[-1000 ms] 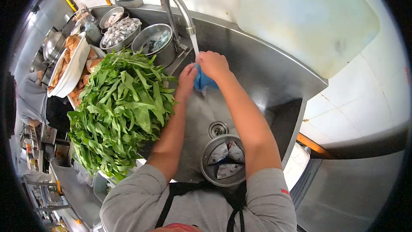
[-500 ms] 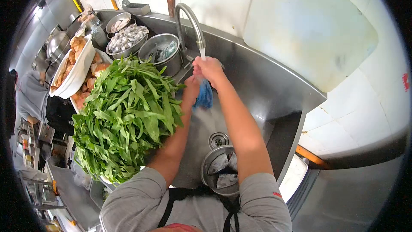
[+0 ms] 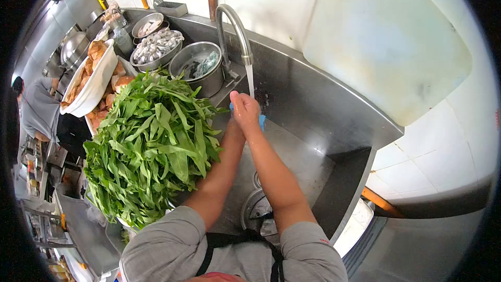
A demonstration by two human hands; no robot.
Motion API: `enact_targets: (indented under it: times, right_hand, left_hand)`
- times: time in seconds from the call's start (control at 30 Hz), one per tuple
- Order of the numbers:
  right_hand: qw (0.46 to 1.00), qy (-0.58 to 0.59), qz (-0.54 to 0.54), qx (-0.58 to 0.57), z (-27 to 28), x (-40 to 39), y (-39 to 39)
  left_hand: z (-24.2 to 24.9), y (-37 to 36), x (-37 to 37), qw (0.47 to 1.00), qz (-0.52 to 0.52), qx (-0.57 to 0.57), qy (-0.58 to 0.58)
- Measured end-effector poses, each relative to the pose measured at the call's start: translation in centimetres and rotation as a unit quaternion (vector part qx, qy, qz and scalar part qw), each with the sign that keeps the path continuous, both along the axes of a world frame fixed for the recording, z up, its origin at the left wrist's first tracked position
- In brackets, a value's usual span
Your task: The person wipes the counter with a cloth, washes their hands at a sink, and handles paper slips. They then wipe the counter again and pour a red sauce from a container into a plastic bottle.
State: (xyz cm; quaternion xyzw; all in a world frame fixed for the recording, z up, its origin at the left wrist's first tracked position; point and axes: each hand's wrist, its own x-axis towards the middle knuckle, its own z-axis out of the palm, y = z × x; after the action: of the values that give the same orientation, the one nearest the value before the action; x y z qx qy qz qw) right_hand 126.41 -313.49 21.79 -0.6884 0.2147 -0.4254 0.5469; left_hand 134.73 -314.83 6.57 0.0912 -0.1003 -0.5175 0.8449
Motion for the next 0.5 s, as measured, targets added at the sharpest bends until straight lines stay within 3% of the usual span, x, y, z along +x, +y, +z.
enact_targets:
  times: [0.03, 0.1, 0.13, 0.17, 0.23, 0.33, 0.4, 0.5]
  right_hand:
    - [0.993, 0.036, -0.035, -0.105, 0.0, 0.0, -0.5]
    - [0.992, 0.088, -0.087, -0.005, 0.3, 0.3, -2.5]
    - [0.987, 0.112, -0.110, 0.044, 0.1, 0.4, -3.4]
    - [0.989, 0.056, -0.131, 0.041, -1.2, 0.5, -3.9]
    - [0.984, 0.090, -0.129, -0.081, -0.6, -0.1, -2.2]
    - [0.980, -0.015, -0.075, -0.185, -1.3, -0.8, 0.9]
    - [0.983, 0.063, -0.072, -0.155, -2.6, -0.8, -1.7]
    - [0.984, 0.111, -0.055, -0.127, -2.0, -0.1, -5.4]
  left_hand:
    - [3.9, 1.1, -1.5, 0.981, 0.081, 0.134, -0.116]
    - [12.9, 3.7, -4.8, 0.809, 0.151, 0.463, -0.329]
    - [13.0, 3.3, -5.0, 0.850, 0.146, 0.433, -0.263]
    - [13.0, 3.0, -5.1, 0.885, 0.140, 0.399, -0.196]
    - [11.8, 2.9, -4.2, 0.904, 0.173, 0.351, -0.175]
    - [9.4, 3.6, -2.8, 0.931, 0.145, 0.303, -0.139]
    - [8.4, 2.6, -3.1, 0.949, 0.128, 0.284, -0.049]
    - [10.7, 4.5, -4.4, 0.953, 0.042, 0.257, -0.155]
